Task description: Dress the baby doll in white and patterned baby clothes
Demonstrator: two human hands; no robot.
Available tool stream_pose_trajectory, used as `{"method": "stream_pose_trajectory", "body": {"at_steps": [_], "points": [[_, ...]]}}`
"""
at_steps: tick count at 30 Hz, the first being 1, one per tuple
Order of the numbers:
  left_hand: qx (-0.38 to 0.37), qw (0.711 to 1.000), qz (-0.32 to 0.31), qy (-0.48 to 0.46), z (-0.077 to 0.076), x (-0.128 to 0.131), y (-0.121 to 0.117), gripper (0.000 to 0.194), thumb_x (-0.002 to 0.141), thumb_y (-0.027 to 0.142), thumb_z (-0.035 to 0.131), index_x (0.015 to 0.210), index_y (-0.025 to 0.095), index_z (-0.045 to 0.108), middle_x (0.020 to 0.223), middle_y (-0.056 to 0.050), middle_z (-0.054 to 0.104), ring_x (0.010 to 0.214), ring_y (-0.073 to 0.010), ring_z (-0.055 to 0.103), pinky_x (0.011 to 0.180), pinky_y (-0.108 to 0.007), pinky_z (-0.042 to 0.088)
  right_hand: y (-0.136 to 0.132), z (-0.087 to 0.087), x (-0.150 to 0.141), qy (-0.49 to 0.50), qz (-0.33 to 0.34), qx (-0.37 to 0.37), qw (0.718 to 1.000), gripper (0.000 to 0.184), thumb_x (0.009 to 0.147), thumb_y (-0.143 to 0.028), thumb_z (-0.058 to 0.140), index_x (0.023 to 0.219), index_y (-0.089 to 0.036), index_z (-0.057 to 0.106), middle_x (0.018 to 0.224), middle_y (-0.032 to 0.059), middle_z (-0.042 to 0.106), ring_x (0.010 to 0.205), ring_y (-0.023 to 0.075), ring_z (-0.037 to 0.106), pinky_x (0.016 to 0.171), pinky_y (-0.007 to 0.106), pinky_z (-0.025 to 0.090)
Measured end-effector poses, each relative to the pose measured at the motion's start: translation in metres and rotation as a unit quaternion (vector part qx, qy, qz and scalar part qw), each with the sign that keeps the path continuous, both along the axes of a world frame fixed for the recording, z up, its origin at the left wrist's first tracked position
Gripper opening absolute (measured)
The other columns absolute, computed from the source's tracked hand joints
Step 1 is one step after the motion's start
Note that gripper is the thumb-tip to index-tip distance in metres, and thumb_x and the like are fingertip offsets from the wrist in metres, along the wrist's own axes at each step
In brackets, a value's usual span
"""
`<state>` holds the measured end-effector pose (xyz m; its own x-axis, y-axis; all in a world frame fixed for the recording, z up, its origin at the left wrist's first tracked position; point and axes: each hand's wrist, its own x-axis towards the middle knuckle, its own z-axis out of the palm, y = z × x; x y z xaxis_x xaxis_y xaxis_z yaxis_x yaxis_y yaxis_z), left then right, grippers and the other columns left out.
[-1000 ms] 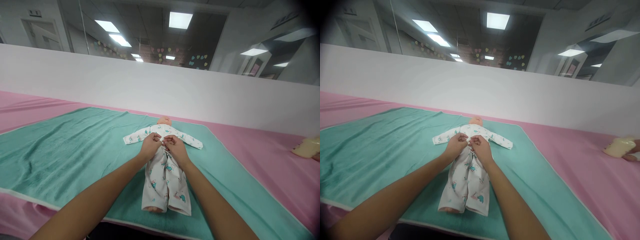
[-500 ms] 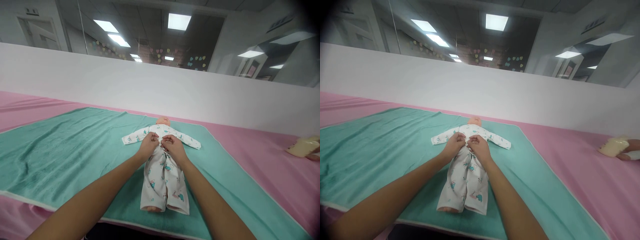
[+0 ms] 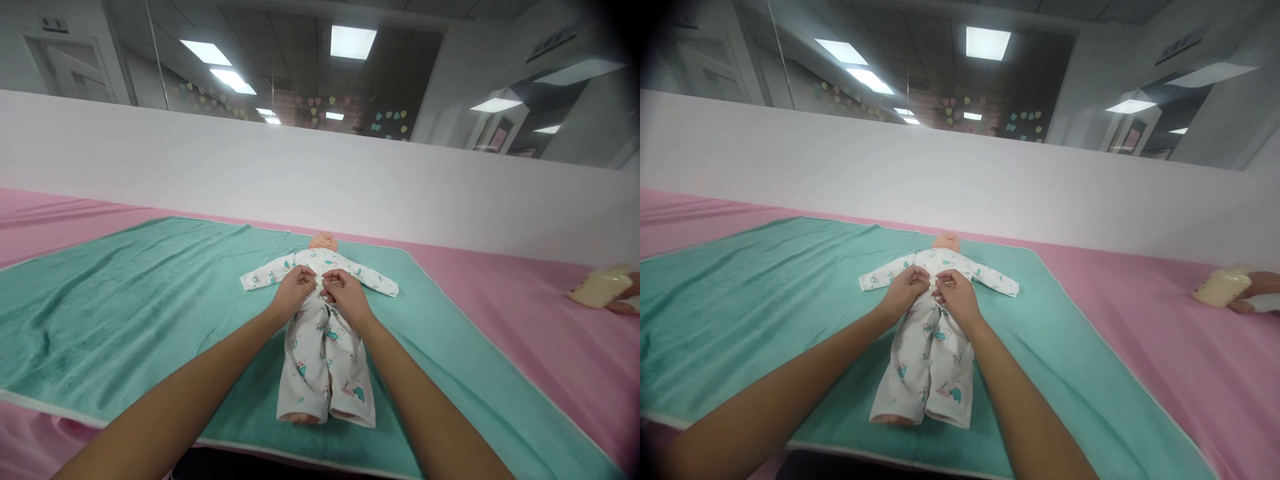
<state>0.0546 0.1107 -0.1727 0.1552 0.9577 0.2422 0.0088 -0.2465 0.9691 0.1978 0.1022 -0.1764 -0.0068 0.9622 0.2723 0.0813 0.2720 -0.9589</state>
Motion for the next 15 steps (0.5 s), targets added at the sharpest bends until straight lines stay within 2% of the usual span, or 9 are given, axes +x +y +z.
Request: {"method": "stream_pose_trajectory", "body": {"at_steps": [3, 6, 11, 15], "points": [[0.005, 0.999, 0.018, 0.032, -0.0021, -0.0003, -0.0004, 0.017, 0.073, 0.027, 0.054, 0.089, 0.020, 0.051, 0.066, 0.005, 0.045, 0.047, -0.0064, 0.039, 0.039, -0.017, 0.031, 0.0007, -0.0007, 0.0007, 0.012, -0.002, 0.002, 1.000, 0.019, 0.072, -0.030, 0.057, 0.087, -0.019, 0.057, 0.081, 0.0014, 0.058, 0.062, 0.0105, 0.059, 0.048, 0.019, 0.046], [0.023, 0.994, 0.064, 0.090, -0.0058, -0.0015, 0.0013, 0.020, 0.074, 0.029, 0.053, 0.092, 0.022, 0.055, 0.063, 0.005, 0.041, 0.047, -0.0084, 0.038, 0.037, -0.018, 0.030, 0.0018, -0.0018, 0.0014, 0.021, -0.002, 0.010, 1.000, 0.017, 0.072, -0.026, 0.054, 0.086, -0.019, 0.057, 0.084, 0.0020, 0.060, 0.062, 0.0103, 0.060, 0.049, 0.019, 0.046], [0.163, 0.968, 0.077, 0.173, -0.0083, -0.0038, 0.0064, 0.020, 0.075, 0.019, 0.049, 0.085, 0.021, 0.065, 0.083, -0.001, 0.055, 0.068, -0.0115, 0.049, 0.061, -0.023, 0.041, 0.0000, -0.0012, 0.0021, 0.050, 0.002, 0.001, 0.999, 0.016, 0.072, -0.026, 0.053, 0.085, -0.018, 0.057, 0.089, 0.0040, 0.063, 0.064, 0.0110, 0.061, 0.051, 0.020, 0.047], [0.166, 0.969, 0.084, 0.165, -0.0086, -0.0051, 0.0081, 0.022, 0.075, 0.016, 0.045, 0.083, 0.021, 0.066, 0.083, -0.001, 0.056, 0.071, -0.0122, 0.049, 0.067, -0.024, 0.041, -0.0028, 0.0013, 0.0010, 0.056, -0.004, -0.006, 0.998, 0.015, 0.070, -0.025, 0.054, 0.083, -0.018, 0.058, 0.088, 0.0039, 0.065, 0.064, 0.0113, 0.062, 0.052, 0.020, 0.047]]}}
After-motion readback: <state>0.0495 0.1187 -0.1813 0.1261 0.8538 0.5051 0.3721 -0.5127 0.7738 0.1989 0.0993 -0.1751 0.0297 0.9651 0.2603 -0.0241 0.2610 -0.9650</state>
